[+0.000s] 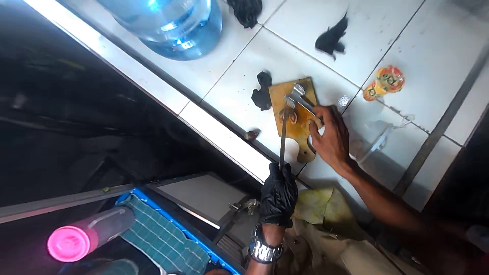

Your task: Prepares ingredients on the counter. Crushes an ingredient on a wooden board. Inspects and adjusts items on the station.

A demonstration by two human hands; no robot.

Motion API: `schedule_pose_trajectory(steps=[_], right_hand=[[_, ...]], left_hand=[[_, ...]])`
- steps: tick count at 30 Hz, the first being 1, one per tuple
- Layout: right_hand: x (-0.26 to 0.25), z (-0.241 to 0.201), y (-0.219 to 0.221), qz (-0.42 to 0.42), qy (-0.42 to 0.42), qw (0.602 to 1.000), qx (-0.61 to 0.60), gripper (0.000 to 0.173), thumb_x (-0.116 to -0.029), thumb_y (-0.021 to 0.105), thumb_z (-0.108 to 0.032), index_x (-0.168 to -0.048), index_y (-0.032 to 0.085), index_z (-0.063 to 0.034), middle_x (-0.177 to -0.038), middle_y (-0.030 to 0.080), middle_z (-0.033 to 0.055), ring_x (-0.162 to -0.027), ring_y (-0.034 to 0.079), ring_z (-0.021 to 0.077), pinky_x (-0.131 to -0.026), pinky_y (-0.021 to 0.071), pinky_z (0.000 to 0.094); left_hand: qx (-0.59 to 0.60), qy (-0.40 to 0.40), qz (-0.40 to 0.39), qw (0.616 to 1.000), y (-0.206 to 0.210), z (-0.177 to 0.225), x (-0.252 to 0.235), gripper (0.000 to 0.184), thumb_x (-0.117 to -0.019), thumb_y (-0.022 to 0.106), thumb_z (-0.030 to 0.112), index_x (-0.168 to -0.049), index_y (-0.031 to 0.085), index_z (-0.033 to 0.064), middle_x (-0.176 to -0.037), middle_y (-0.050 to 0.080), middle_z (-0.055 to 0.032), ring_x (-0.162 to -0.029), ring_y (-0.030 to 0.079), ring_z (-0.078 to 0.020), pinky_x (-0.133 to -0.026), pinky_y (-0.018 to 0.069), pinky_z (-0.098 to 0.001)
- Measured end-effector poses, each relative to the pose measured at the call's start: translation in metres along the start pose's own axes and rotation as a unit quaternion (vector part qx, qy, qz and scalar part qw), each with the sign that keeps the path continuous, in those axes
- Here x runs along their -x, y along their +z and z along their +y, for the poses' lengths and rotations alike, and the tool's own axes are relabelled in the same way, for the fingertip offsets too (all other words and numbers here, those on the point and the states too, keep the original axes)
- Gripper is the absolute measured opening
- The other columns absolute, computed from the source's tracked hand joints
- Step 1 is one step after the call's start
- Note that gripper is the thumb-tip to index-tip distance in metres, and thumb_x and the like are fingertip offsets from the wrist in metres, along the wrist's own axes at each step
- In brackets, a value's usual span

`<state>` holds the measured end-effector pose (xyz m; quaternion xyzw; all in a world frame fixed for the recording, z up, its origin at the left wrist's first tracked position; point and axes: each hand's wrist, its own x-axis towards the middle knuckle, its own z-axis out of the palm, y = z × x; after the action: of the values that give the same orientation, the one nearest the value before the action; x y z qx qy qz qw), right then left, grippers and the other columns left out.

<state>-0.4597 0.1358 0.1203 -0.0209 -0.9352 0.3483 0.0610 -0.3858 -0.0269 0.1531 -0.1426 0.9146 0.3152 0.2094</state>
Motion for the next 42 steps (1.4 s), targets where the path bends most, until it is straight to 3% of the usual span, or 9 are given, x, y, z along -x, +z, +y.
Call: schedule_pose_trajectory(steps=[4,6,11,15,20,26,29,33,42], right_hand=[[0.039,-0.024,-0.008,-0.146,0.102,0.958,-0.226,0.042,-0.1008,0.064,-0.039,-0.129,0.059,-0.0074,-0.096,0.069,0.0058,-0.077,0.067,0.0168,-0.068,0.0579,0.0385],[0.052,-0.027,-0.007,-0.17,0.132,0.937,-0.276,0.042,-0.0976,0.069,-0.04,-0.127,0.061,-0.0106,-0.094,0.068,0.0005,-0.077,0.066,0.0102,-0.07,0.0573,0.0316],[0.057,-0.024,-0.003,-0.111,0.154,0.947,-0.258,0.028,-0.1014,0.061,-0.023,-0.125,0.063,-0.0092,-0.093,0.067,0.002,-0.076,0.064,0.0091,-0.069,0.055,0.0279],[0.045,-0.011,-0.01,-0.06,0.197,0.938,-0.279,0.027,-0.1056,0.051,-0.015,-0.127,0.064,-0.0063,-0.093,0.066,0.0072,-0.071,0.063,0.0137,-0.065,0.055,0.0328],[0.036,0.005,-0.016,0.003,0.223,0.915,-0.337,0.025,-0.1063,0.049,-0.014,-0.127,0.062,-0.0077,-0.094,0.064,0.0071,-0.062,0.061,0.0128,-0.057,0.0557,0.0287],[0.037,0.008,-0.015,-0.029,0.228,0.92,-0.318,0.026,-0.1064,0.051,-0.014,-0.13,0.063,-0.008,-0.099,0.066,0.0068,-0.064,0.063,0.0118,-0.06,0.0568,0.0273],[0.037,0.013,-0.015,-0.048,0.22,0.929,-0.295,0.027,-0.1069,0.05,-0.014,-0.13,0.062,-0.0084,-0.095,0.065,0.0057,-0.064,0.062,0.0105,-0.06,0.0558,0.0263],[0.035,0.021,-0.011,-0.065,0.194,0.93,-0.307,0.029,-0.103,0.059,-0.019,-0.13,0.061,-0.0082,-0.096,0.066,0.006,-0.07,0.064,0.0125,-0.062,0.0567,0.0292],[0.013,-0.01,-0.019,-0.125,0.144,0.863,-0.467,0.034,-0.0971,0.069,-0.012,-0.129,0.058,-0.0132,-0.112,0.069,0.0058,-0.064,0.062,0.0141,-0.041,0.0466,0.0213]], left_hand=[[0.104,0.038,0.031,0.993,0.02,0.002,0.012,0.035,-0.1102,0.039,0.034,-0.127,0.056,0.0086,-0.083,0.064,-0.0044,-0.071,0.064,-0.0155,-0.066,0.0553,-0.0378],[0.131,0.073,0.023,0.988,0.028,0.003,0.017,0.037,-0.1082,0.044,0.029,-0.138,0.052,0.0077,-0.101,0.069,-0.0074,-0.089,0.068,-0.0156,-0.082,0.0578,-0.0395],[0.139,0.189,0.055,0.97,0.048,0.004,0.013,0.044,-0.1,0.057,0.02,-0.137,0.055,-0.0023,-0.108,0.071,-0.0134,-0.096,0.071,-0.0185,-0.086,0.0589,-0.0372],[0.108,0.13,-0.001,0.986,0.019,0.012,0.009,0.033,-0.1029,0.054,0.028,-0.132,0.066,0.0176,-0.109,0.074,-0.0023,-0.092,0.071,-0.0135,-0.081,0.0598,-0.0389],[0.084,0.173,0.139,0.971,-0.006,0.005,-0.049,0.041,-0.0976,0.068,0.027,-0.137,0.059,0.0209,-0.109,0.067,-0.0099,-0.074,0.066,-0.0236,-0.06,0.0561,-0.0436],[0.008,0.139,0.118,0.983,-0.006,0.048,-0.133,0.042,-0.0974,0.067,0.03,-0.137,0.064,0.0162,-0.134,0.061,-0.0181,-0.116,0.063,-0.0332,-0.097,0.051,-0.0536],[0.072,0.203,0.099,0.971,-0.004,0.031,-0.117,0.035,-0.0982,0.067,0.017,-0.133,0.065,0.0131,-0.124,0.065,-0.0184,-0.102,0.066,-0.0346,-0.086,0.0542,-0.0524],[0.299,0.084,-0.018,0.95,-0.012,0.012,-0.08,0.025,-0.0982,0.066,0.032,-0.122,0.069,0.0268,-0.087,0.068,0.0004,-0.062,0.059,-0.0096,-0.052,0.0497,-0.027],[0.543,0.045,-0.074,0.835,-0.005,0.009,-0.044,0.03,-0.101,0.059,0.014,-0.129,0.066,0.0071,-0.099,0.071,-0.0048,-0.082,0.067,-0.0102,-0.074,0.0565,-0.024]])
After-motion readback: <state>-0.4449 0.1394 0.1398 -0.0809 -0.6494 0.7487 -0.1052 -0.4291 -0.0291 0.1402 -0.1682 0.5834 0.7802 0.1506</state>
